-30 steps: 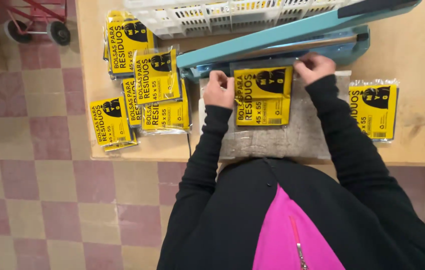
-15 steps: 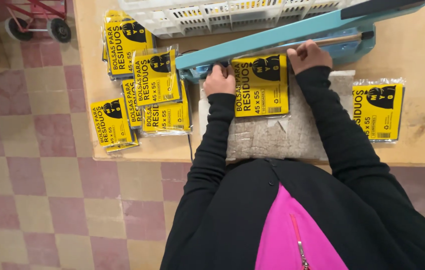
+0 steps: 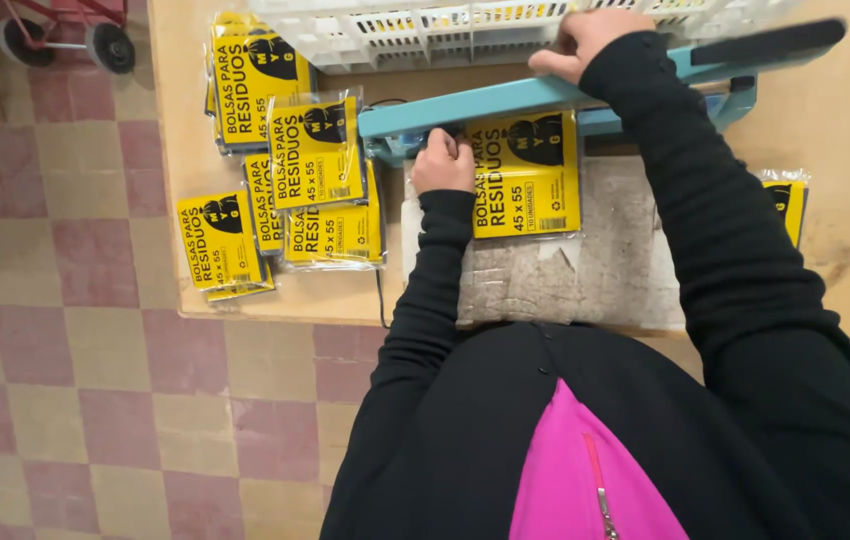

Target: The person repeatedly picks up yellow plastic bags from a white basket, places each on a heat-sealing machine, closes the lid to seal the package, and sets the sealed bag aside. The process is repeated for many identical items throughout the clip.

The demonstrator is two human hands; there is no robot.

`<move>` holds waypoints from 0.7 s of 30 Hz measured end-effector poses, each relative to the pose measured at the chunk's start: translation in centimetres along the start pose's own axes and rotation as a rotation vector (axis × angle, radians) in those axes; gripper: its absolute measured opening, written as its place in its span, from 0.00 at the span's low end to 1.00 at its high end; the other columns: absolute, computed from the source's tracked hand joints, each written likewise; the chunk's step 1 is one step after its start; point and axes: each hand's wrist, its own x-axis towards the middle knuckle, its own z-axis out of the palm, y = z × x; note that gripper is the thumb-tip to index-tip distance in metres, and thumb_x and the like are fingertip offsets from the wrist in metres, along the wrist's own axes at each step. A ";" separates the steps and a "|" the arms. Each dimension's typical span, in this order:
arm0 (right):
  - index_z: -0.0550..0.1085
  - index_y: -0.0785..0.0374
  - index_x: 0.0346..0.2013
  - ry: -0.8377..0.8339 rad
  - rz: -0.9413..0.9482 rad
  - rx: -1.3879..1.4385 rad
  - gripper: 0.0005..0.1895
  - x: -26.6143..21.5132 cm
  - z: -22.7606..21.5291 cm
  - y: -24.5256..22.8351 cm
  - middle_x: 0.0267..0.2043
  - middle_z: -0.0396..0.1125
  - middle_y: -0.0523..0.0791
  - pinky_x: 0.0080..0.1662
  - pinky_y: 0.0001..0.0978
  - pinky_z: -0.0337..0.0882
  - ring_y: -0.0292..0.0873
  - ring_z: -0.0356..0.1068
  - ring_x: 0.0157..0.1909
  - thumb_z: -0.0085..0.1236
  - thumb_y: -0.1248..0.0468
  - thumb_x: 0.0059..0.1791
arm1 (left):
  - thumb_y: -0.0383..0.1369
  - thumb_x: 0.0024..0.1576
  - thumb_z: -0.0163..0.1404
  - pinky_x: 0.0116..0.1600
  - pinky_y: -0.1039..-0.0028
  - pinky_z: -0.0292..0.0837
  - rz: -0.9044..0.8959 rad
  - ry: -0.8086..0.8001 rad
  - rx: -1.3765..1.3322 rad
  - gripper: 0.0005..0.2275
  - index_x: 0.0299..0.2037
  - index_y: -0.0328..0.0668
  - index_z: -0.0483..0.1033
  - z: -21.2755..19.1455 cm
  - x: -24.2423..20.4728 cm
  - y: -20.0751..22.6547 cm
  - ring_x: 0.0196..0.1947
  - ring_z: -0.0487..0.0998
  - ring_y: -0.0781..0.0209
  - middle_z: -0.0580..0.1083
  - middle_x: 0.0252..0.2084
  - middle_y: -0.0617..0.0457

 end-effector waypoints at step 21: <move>0.81 0.66 0.43 -0.213 0.128 0.214 0.39 -1.2 6.1 2.4 0.36 0.75 0.51 0.37 0.37 0.75 0.50 0.75 0.33 0.63 0.28 0.52 | 0.43 0.50 0.60 0.34 0.52 0.70 -0.120 0.152 0.545 0.15 0.35 0.41 0.73 -13.4 13.3 -18.4 0.33 0.76 0.41 0.77 0.31 0.47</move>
